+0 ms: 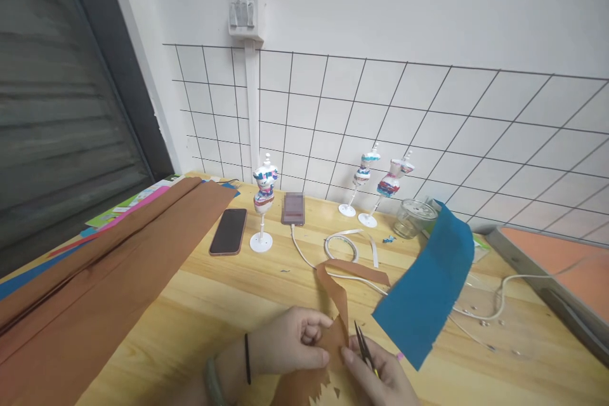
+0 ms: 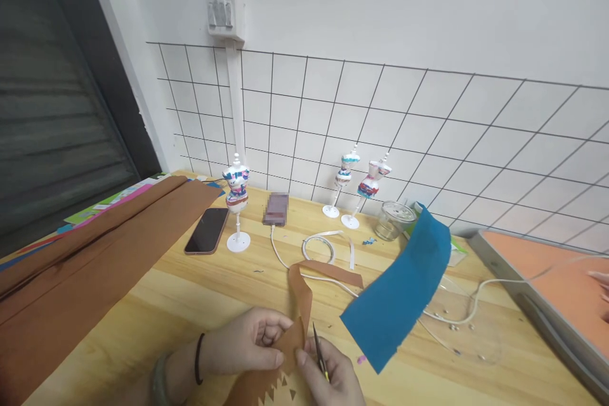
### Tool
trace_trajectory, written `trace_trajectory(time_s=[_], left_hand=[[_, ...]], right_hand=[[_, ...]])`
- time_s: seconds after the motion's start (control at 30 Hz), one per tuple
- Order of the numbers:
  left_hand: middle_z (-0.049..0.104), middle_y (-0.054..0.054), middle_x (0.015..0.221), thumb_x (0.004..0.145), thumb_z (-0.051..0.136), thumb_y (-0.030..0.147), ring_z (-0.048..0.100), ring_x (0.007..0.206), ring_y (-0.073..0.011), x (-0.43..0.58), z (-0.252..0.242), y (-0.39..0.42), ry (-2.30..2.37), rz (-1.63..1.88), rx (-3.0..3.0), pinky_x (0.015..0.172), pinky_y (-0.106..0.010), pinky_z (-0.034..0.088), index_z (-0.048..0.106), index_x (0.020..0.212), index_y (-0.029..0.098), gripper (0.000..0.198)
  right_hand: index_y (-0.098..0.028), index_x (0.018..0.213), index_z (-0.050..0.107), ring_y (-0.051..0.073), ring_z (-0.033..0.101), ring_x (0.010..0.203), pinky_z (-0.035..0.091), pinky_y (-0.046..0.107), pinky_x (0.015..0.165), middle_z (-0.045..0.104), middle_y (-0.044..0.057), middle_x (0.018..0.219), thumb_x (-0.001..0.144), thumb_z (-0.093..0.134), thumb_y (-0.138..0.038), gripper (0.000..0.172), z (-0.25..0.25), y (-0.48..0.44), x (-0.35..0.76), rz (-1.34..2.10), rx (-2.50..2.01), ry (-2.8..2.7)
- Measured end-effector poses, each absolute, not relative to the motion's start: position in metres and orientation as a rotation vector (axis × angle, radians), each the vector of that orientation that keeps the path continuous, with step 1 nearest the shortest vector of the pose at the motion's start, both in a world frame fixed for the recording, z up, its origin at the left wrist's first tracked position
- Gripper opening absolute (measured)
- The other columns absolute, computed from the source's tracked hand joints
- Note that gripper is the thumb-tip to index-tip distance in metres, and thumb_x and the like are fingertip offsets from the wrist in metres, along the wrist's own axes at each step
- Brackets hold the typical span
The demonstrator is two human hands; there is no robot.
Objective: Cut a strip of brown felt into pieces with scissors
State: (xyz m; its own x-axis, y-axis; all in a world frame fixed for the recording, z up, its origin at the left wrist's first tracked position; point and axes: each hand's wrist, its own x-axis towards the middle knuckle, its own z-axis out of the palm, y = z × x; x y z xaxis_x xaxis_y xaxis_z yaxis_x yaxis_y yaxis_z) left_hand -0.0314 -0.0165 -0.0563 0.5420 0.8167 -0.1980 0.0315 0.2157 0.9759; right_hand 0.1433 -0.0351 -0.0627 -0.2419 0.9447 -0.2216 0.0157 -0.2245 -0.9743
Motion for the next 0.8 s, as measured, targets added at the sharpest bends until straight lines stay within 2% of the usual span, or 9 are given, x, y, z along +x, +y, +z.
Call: trace_trajectory(time_s=[0.07, 0.17, 0.3, 0.43, 0.6, 0.7, 0.8], left_hand=[[0.039, 0.010, 0.050, 0.065, 0.062, 0.021, 0.031, 0.046, -0.0043, -0.032, -0.058, -0.017, 0.868, 0.618, 1.297, 0.045, -0.018, 0.023, 0.062, 0.088, 0.014, 0.024], [0.037, 0.010, 0.047, 0.066, 0.061, 0.027, 0.028, 0.043, -0.0040, -0.032, -0.061, -0.016, 0.889, 0.558, 1.290, 0.043, -0.019, 0.020, 0.061, 0.085, 0.015, 0.022], [0.042, 0.008, 0.047, 0.068, 0.057, 0.035, 0.032, 0.042, -0.0047, -0.029, -0.063, -0.016, 0.944, 0.517, 1.271, 0.042, -0.019, 0.020, 0.055, 0.064, 0.015, 0.020], [0.036, 0.009, 0.041, 0.065, 0.057, 0.027, 0.026, 0.038, -0.0044, -0.028, -0.059, -0.019, 0.997, 0.458, 1.291, 0.038, -0.020, 0.015, 0.044, 0.050, 0.018, 0.021], [0.038, 0.009, 0.039, 0.062, 0.058, 0.024, 0.027, 0.036, -0.0041, -0.032, -0.056, -0.022, 0.972, 0.321, 1.315, 0.034, -0.019, 0.015, 0.048, 0.051, 0.018, 0.016], [0.042, 0.009, 0.040, 0.061, 0.057, 0.023, 0.030, 0.035, -0.0042, -0.032, -0.058, -0.023, 0.958, 0.228, 1.309, 0.034, -0.018, 0.019, 0.053, 0.055, 0.018, 0.009], [0.043, 0.009, 0.040, 0.062, 0.055, 0.020, 0.030, 0.035, -0.0037, -0.031, -0.059, -0.024, 0.963, 0.177, 1.310, 0.035, -0.017, 0.020, 0.054, 0.056, 0.018, 0.006]], right_hand=[[-0.019, 0.063, 0.054, 0.017, 0.049, 0.063, 0.039, 0.026, 0.066, 0.050, -0.002, 0.056, 0.064, 0.062, -0.051, 0.033, -0.068, -0.035, 0.144, 1.638, -1.205, -1.234], [-0.017, 0.069, 0.059, 0.019, 0.051, 0.068, 0.040, 0.028, 0.069, 0.056, 0.001, 0.062, 0.066, 0.059, -0.050, 0.033, -0.079, -0.034, 0.145, 1.639, -1.172, -1.280], [-0.016, 0.065, 0.056, 0.017, 0.050, 0.065, 0.039, 0.025, 0.063, 0.056, 0.001, 0.062, 0.070, 0.056, -0.049, 0.033, -0.082, -0.033, 0.148, 1.543, -1.215, -1.431], [-0.019, 0.072, 0.052, 0.016, 0.049, 0.071, 0.039, 0.023, 0.066, 0.053, -0.001, 0.069, 0.073, 0.052, -0.050, 0.031, -0.070, -0.029, 0.155, 1.373, -1.383, -1.524], [-0.021, 0.070, 0.047, 0.014, 0.045, 0.064, 0.039, 0.019, 0.054, 0.044, -0.004, 0.065, 0.074, 0.049, -0.051, 0.029, -0.062, -0.016, 0.169, 1.065, -1.492, -1.478], [-0.022, 0.073, 0.045, 0.014, 0.049, 0.067, 0.040, 0.022, 0.061, 0.050, -0.002, 0.068, 0.076, 0.047, -0.045, 0.024, -0.060, -0.003, 0.177, 0.850, -1.540, -1.748], [-0.022, 0.084, 0.046, 0.017, 0.053, 0.078, 0.041, 0.025, 0.070, 0.055, 0.003, 0.086, 0.080, 0.042, -0.037, 0.016, -0.053, 0.013, 0.178, 0.607, -1.516, -2.031]])
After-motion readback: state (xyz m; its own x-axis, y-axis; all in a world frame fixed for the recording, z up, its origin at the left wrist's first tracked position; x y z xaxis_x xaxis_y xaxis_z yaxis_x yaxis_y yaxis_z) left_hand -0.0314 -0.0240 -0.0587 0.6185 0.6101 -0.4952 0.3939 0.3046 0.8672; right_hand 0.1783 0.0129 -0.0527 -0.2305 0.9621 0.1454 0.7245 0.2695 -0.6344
